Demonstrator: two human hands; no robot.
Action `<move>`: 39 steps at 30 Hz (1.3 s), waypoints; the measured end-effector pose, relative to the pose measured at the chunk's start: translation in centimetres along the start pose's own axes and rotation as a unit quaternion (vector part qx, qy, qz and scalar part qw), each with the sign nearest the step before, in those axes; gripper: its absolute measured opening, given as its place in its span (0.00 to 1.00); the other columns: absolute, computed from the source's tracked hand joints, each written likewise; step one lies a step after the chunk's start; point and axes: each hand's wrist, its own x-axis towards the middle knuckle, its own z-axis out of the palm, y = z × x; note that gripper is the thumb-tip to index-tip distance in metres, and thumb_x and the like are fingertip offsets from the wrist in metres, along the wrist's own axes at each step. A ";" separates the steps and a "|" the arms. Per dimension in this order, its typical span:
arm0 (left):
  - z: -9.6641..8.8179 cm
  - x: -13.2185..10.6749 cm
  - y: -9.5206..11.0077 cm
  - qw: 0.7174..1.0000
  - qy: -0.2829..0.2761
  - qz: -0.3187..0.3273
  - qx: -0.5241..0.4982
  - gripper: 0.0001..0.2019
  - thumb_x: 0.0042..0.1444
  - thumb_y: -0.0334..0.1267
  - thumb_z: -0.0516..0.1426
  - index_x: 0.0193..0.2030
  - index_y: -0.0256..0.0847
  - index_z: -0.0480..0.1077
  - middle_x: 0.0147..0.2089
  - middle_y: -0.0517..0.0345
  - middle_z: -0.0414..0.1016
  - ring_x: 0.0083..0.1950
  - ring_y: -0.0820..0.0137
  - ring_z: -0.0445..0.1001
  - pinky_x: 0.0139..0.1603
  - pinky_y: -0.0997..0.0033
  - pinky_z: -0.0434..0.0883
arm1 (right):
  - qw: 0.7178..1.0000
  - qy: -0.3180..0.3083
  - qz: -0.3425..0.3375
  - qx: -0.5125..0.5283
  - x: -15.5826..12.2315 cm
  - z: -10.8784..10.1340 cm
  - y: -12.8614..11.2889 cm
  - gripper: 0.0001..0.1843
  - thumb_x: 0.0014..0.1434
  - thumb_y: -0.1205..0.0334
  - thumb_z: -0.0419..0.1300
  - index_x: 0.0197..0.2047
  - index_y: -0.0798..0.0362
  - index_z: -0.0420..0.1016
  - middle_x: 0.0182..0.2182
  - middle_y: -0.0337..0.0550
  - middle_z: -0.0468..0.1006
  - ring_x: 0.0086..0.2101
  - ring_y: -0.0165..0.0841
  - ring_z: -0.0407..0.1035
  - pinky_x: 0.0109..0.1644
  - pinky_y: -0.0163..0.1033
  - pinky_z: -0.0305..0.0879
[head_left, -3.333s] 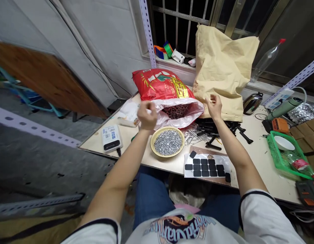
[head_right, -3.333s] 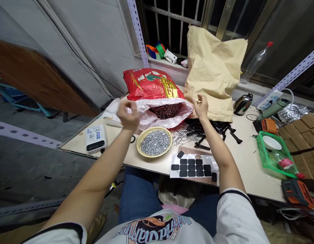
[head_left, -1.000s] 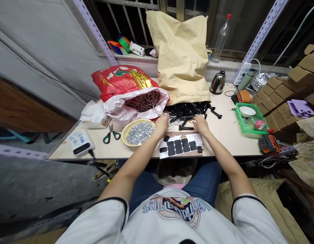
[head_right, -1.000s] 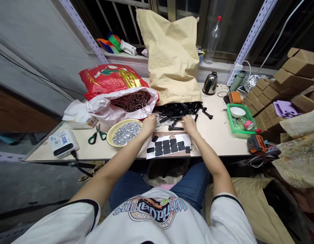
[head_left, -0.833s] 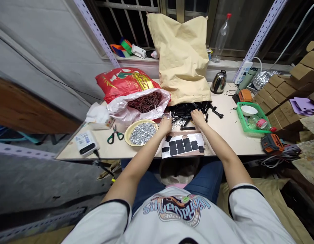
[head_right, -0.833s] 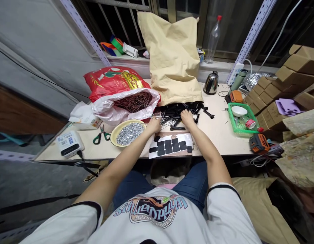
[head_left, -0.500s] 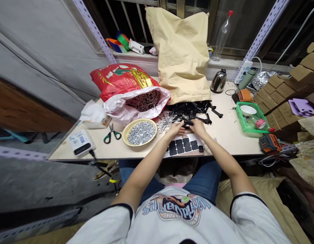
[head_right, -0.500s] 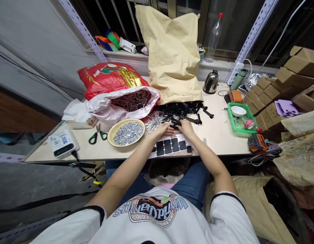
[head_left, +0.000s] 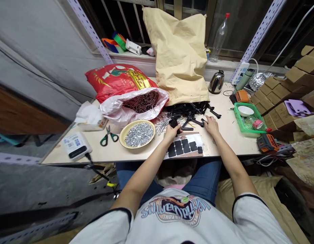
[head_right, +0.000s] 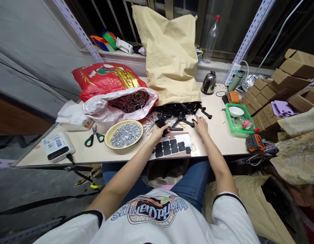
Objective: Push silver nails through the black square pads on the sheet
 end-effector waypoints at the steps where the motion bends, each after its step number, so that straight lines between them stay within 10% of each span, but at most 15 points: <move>1: 0.2 0.1 0.0 0.999 -0.006 0.005 0.034 0.05 0.49 0.29 0.57 0.34 0.36 0.66 0.19 0.64 0.67 0.21 0.74 0.70 0.29 0.73 0.70 | 1.000 -0.007 -0.013 -0.008 -0.1 0.1 -0.3 0.23 0.66 0.59 0.45 0.63 0.50 0.59 0.59 0.52 0.60 0.54 0.42 0.59 0.54 0.46 0.59; 10: 5.3 4.8 1.6 0.855 -0.017 0.114 0.506 0.12 0.50 0.21 0.53 0.40 0.33 0.71 0.50 0.37 0.72 0.56 0.56 0.69 0.58 0.60 0.63 | 0.998 -0.014 -0.051 -0.036 -1.0 0.6 -1.3 0.24 0.65 0.54 0.49 0.62 0.52 0.60 0.61 0.53 0.57 0.55 0.44 0.57 0.56 0.48 0.57; 15: 6.6 6.7 0.7 0.874 -0.030 0.081 0.478 0.09 0.42 0.19 0.57 0.21 0.36 0.67 0.35 0.37 0.75 0.52 0.51 0.72 0.54 0.57 0.66 | 0.996 -0.037 -0.070 -0.031 -1.6 0.5 -1.0 0.18 0.64 0.60 0.51 0.56 0.51 0.67 0.55 0.49 0.66 0.52 0.38 0.62 0.54 0.40 0.58; 20: 4.1 6.7 1.1 0.893 0.002 0.106 0.438 0.15 0.37 0.21 0.61 0.17 0.41 0.59 0.33 0.42 0.74 0.53 0.48 0.71 0.55 0.55 0.65 | 0.999 -0.032 -0.037 -0.007 -0.8 -0.5 0.3 0.18 0.65 0.69 0.44 0.52 0.56 0.70 0.50 0.49 0.71 0.48 0.34 0.65 0.51 0.35 0.59; 25: 1.9 6.0 1.9 0.984 0.007 0.082 0.158 0.08 0.41 0.28 0.62 0.22 0.38 0.65 0.27 0.53 0.73 0.40 0.61 0.76 0.46 0.63 0.70 | 1.000 -0.022 -0.007 -0.001 -1.4 -0.4 0.7 0.18 0.65 0.66 0.46 0.54 0.58 0.68 0.52 0.54 0.69 0.50 0.39 0.63 0.52 0.39 0.59; 31: 0.2 3.6 3.1 0.993 -0.091 0.028 -0.065 0.11 0.40 0.35 0.64 0.30 0.34 0.69 0.33 0.51 0.76 0.28 0.69 0.74 0.35 0.63 0.72 | 1.000 -0.018 -0.002 0.004 -4.3 -0.4 1.3 0.19 0.63 0.61 0.52 0.55 0.58 0.68 0.50 0.54 0.70 0.52 0.43 0.61 0.54 0.44 0.58; 39: 1.2 -0.5 2.6 0.977 -0.041 0.170 0.123 0.09 0.39 0.29 0.64 0.29 0.39 0.71 0.29 0.58 0.73 0.36 0.68 0.72 0.46 0.70 0.67 | 0.975 0.046 -0.160 0.145 -6.2 -3.3 -1.8 0.11 0.59 0.65 0.53 0.44 0.53 0.72 0.41 0.45 0.71 0.42 0.34 0.68 0.47 0.37 0.63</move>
